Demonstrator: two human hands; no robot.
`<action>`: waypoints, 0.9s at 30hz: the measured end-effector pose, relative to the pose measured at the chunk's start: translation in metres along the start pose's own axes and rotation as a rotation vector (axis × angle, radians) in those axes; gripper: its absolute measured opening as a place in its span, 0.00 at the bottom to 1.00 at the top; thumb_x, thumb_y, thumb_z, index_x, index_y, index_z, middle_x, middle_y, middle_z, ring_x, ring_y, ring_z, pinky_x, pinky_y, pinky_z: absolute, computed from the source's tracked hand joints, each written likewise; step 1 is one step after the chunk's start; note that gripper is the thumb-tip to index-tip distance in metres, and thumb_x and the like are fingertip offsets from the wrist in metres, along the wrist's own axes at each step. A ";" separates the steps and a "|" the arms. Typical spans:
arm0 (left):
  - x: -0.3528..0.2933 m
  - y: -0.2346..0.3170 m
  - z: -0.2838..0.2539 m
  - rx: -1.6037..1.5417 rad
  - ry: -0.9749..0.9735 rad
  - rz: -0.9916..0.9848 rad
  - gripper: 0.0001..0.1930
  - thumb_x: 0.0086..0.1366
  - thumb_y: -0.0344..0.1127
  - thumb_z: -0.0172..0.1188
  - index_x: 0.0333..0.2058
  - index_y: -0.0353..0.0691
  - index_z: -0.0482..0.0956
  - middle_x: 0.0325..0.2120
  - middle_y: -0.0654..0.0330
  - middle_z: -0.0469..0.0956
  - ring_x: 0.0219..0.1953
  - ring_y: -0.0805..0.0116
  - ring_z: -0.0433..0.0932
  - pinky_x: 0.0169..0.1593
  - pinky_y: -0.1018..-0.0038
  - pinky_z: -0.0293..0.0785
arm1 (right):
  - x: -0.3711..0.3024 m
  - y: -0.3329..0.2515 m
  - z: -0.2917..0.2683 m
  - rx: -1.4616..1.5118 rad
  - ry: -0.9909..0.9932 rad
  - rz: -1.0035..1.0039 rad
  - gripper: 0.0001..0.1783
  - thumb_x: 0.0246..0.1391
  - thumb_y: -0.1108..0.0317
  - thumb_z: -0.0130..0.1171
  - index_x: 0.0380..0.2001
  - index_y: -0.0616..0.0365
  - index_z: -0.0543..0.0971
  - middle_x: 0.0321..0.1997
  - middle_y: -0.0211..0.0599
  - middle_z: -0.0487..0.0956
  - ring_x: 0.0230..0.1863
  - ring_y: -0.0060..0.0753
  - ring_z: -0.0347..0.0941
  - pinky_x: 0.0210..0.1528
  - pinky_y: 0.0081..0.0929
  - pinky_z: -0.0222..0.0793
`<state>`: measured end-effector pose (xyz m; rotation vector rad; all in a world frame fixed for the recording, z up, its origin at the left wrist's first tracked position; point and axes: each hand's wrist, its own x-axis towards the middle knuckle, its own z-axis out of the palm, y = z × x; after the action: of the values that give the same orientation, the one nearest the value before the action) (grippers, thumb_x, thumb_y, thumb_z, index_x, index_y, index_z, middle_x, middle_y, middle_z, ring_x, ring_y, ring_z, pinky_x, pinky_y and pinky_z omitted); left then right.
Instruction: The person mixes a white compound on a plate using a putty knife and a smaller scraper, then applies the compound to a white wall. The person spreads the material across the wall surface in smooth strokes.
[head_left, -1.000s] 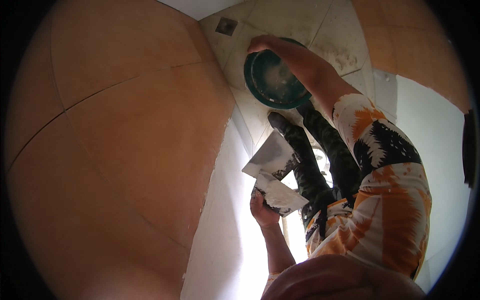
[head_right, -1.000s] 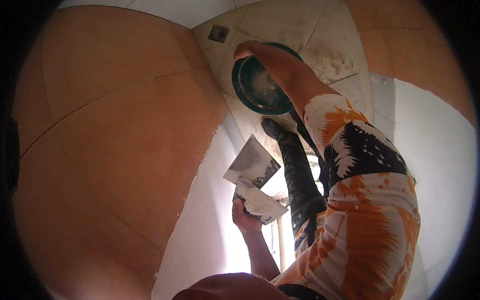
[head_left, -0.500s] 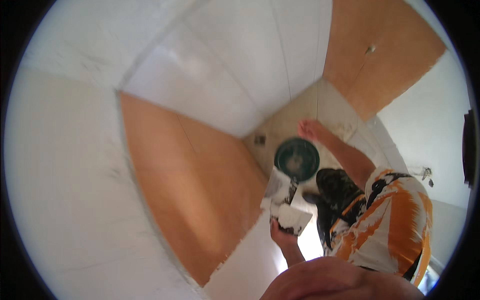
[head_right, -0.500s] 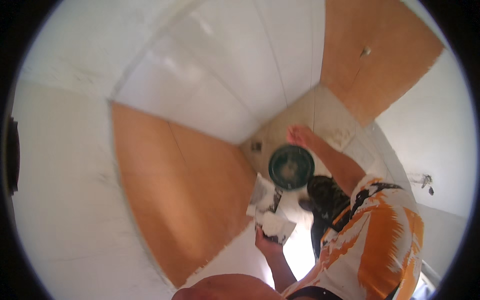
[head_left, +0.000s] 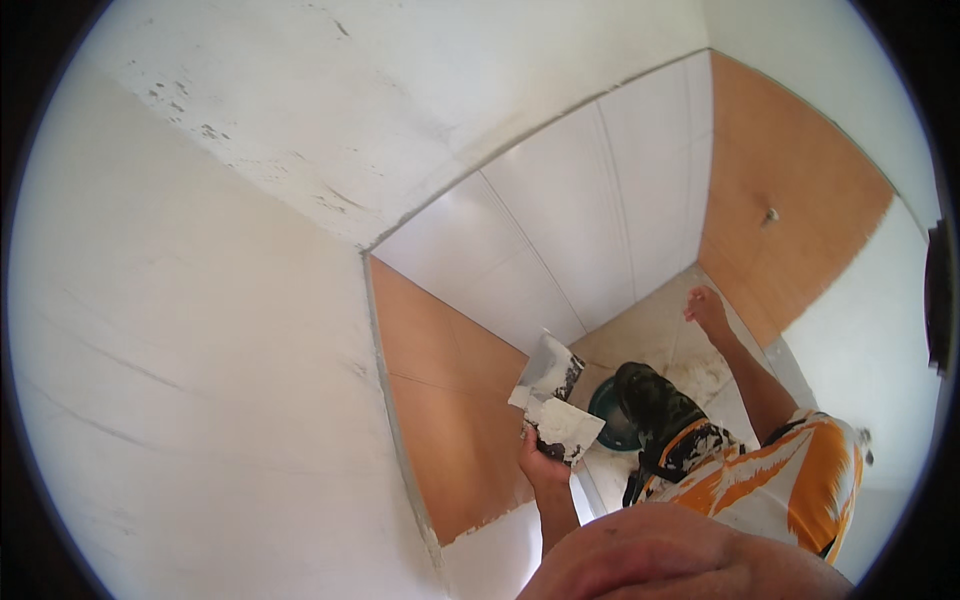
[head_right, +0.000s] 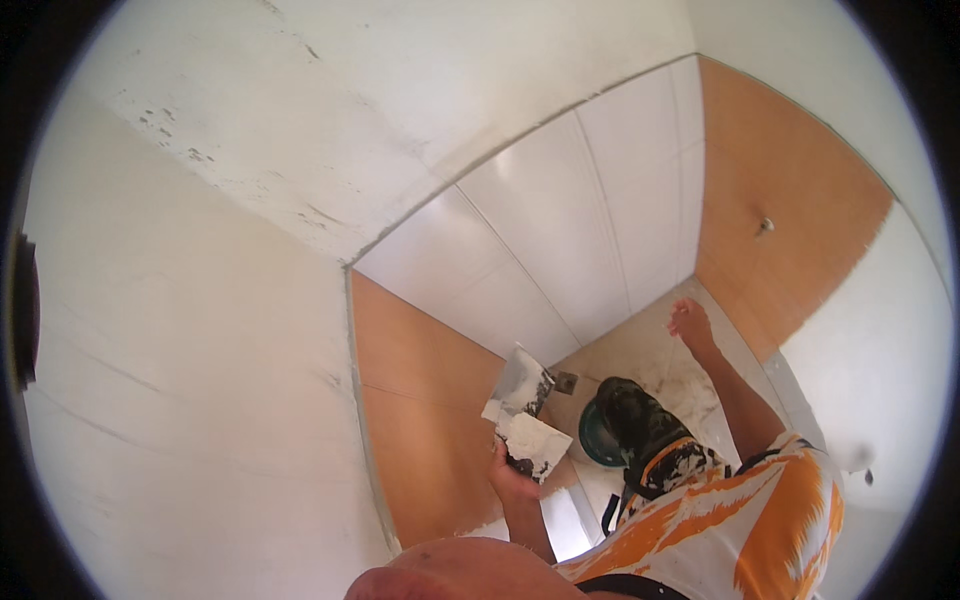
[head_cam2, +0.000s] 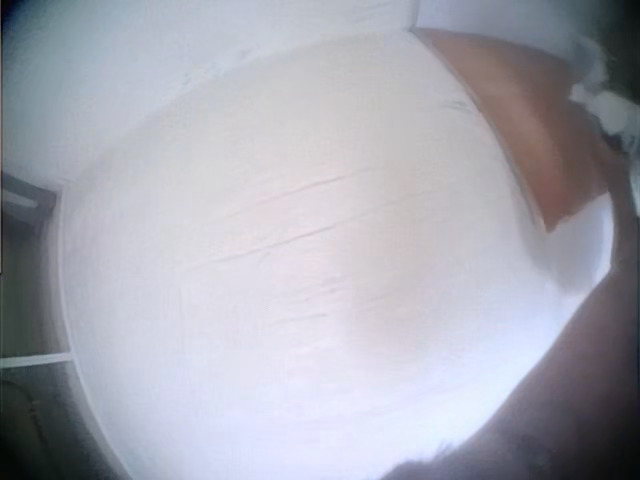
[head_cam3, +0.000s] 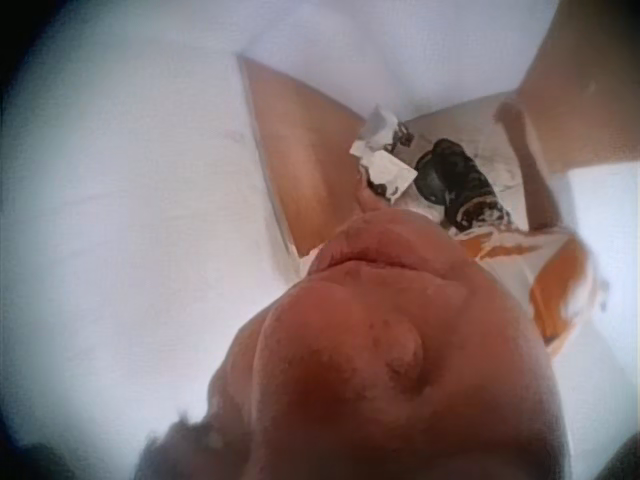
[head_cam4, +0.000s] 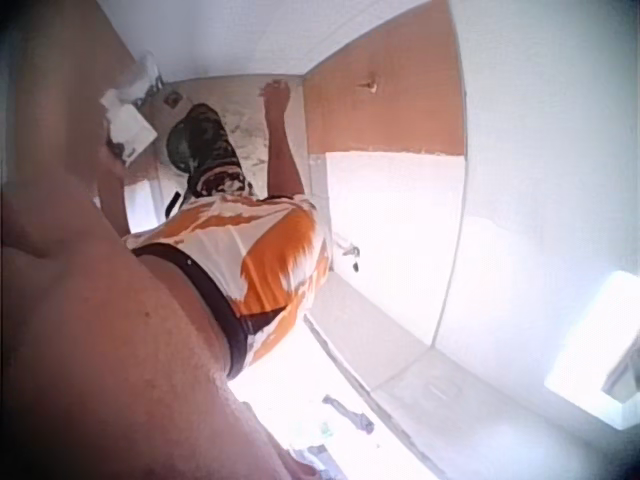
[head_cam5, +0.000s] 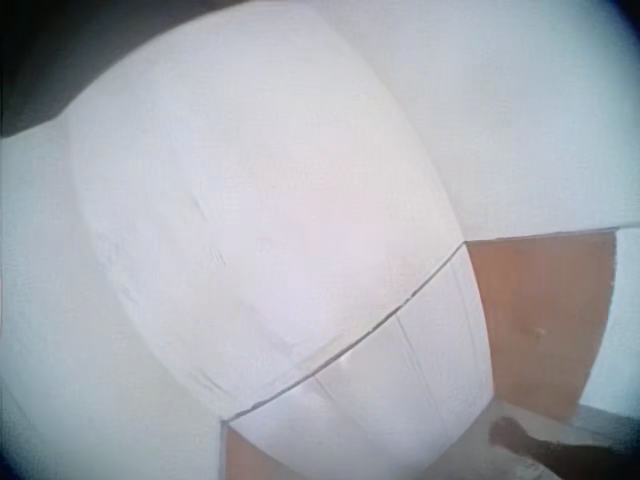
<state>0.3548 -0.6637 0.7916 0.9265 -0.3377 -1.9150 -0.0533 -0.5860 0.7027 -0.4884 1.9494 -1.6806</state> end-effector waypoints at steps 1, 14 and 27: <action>0.005 0.008 -0.011 0.023 0.002 0.045 0.23 0.72 0.45 0.50 0.60 0.38 0.71 0.57 0.58 0.75 0.58 0.56 0.74 0.61 0.57 0.70 | 0.001 0.013 0.026 -0.046 -0.003 -0.069 0.09 0.57 0.64 0.54 0.33 0.58 0.77 0.23 0.35 0.78 0.24 0.29 0.77 0.26 0.28 0.73; -0.095 0.078 0.058 0.363 -0.054 0.225 0.23 0.72 0.45 0.43 0.56 0.35 0.72 0.50 0.54 0.78 0.51 0.58 0.78 0.55 0.57 0.75 | -0.107 -0.064 0.042 -0.448 -0.663 -0.168 0.14 0.60 0.56 0.52 0.38 0.55 0.77 0.41 0.49 0.80 0.46 0.53 0.76 0.46 0.48 0.69; -0.154 0.154 0.271 0.586 -0.522 0.135 0.24 0.72 0.46 0.43 0.55 0.33 0.73 0.50 0.53 0.78 0.51 0.58 0.78 0.54 0.59 0.76 | -0.190 -0.274 -0.165 -0.640 -0.002 -0.159 0.14 0.60 0.60 0.52 0.36 0.60 0.78 0.41 0.52 0.80 0.45 0.52 0.77 0.48 0.48 0.70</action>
<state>0.2977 -0.6513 1.1342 0.7169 -1.2881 -1.9404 -0.0155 -0.3899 1.0162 -0.8905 2.4868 -1.0995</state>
